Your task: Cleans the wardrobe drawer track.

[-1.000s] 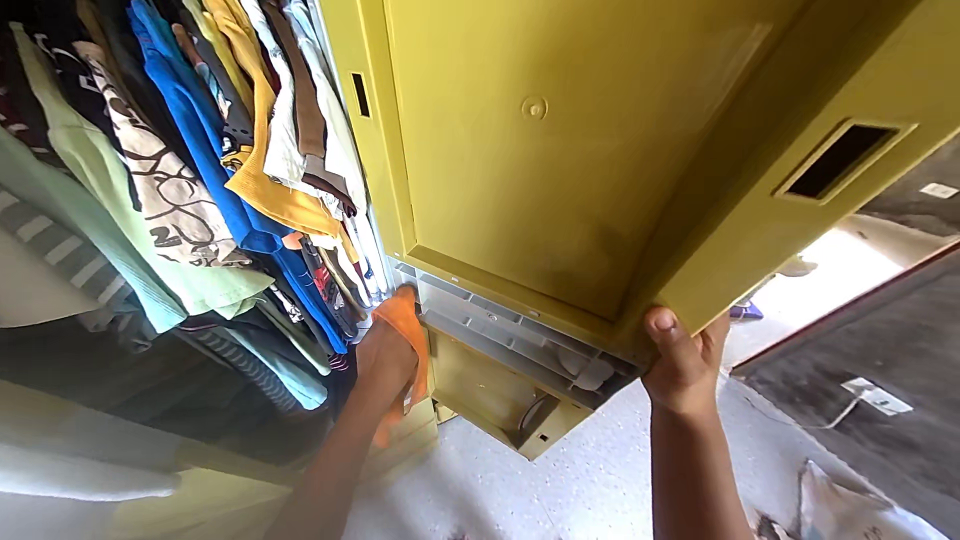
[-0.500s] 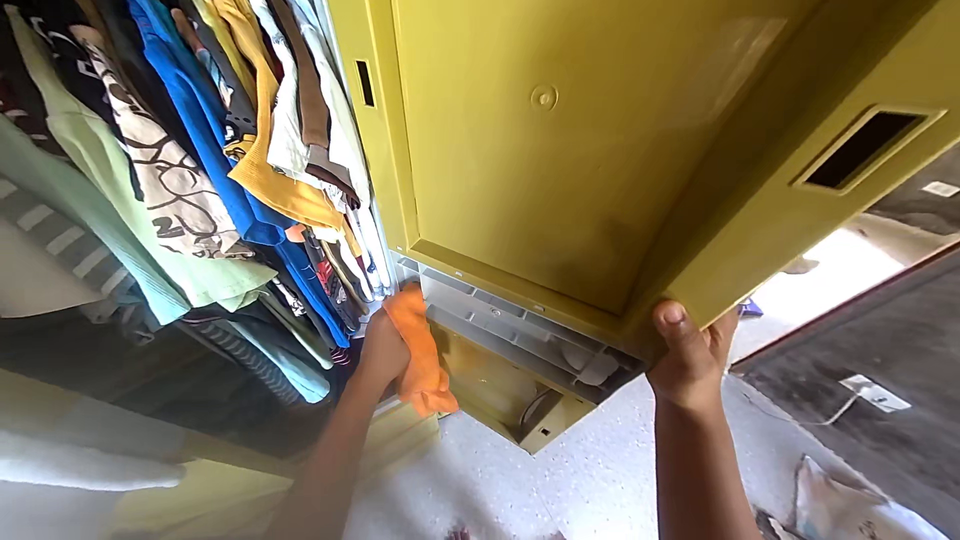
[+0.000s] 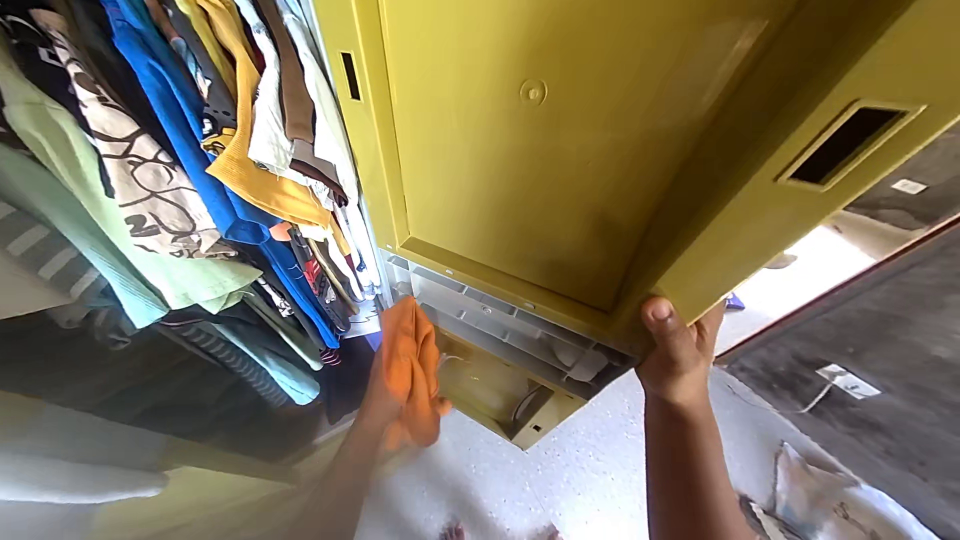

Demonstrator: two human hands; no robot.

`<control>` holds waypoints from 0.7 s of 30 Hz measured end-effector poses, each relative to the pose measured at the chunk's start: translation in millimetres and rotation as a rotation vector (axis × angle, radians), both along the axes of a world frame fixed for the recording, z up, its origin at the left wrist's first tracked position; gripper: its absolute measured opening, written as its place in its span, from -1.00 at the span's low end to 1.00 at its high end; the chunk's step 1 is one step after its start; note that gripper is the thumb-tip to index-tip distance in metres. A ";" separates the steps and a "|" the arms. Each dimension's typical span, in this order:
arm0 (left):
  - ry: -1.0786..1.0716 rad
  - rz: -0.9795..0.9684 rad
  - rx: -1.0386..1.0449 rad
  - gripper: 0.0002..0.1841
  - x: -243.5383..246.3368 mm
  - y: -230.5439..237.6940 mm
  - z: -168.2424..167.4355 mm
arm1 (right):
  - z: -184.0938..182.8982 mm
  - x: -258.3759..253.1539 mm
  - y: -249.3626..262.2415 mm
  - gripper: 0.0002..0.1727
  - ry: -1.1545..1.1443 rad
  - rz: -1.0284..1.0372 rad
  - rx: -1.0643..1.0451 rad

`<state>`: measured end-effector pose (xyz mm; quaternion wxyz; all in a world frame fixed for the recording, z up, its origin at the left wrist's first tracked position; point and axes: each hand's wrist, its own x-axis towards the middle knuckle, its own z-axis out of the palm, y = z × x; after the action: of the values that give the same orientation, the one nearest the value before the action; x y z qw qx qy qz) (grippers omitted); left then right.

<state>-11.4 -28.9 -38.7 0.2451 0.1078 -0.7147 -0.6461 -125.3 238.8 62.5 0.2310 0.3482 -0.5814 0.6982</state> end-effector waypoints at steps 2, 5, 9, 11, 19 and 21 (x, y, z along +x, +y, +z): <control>0.022 0.031 -0.390 -0.38 -6.8 2.9 4.6 | 0.0 0.1 -0.2 -0.33 -0.002 0.008 0.001; -0.204 0.106 -0.805 -0.42 -20.2 6.5 19.2 | -0.2 0.0 -0.3 -0.31 -0.008 -0.001 0.000; -0.336 0.135 -0.885 -0.43 -26.1 25.1 35.0 | 0.7 -0.1 -1.5 -0.32 -0.004 -0.008 -0.005; -0.217 0.151 -0.908 -0.46 -24.9 34.0 29.3 | 0.5 -0.2 -1.2 -0.31 0.001 -0.011 0.001; 0.137 0.079 -0.921 -0.58 -22.2 72.9 10.0 | 0.0 -1.1 -1.6 -0.31 -0.005 -0.007 0.002; 0.168 0.047 -0.905 -0.58 -21.4 83.9 8.2 | -0.1 -1.0 -1.7 -0.33 -0.007 -0.001 -0.006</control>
<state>-32.8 55.0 -30.6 0.3391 -0.0463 -0.9001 -0.2697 -126.2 237.1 62.5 0.2302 0.3446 -0.5802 0.7011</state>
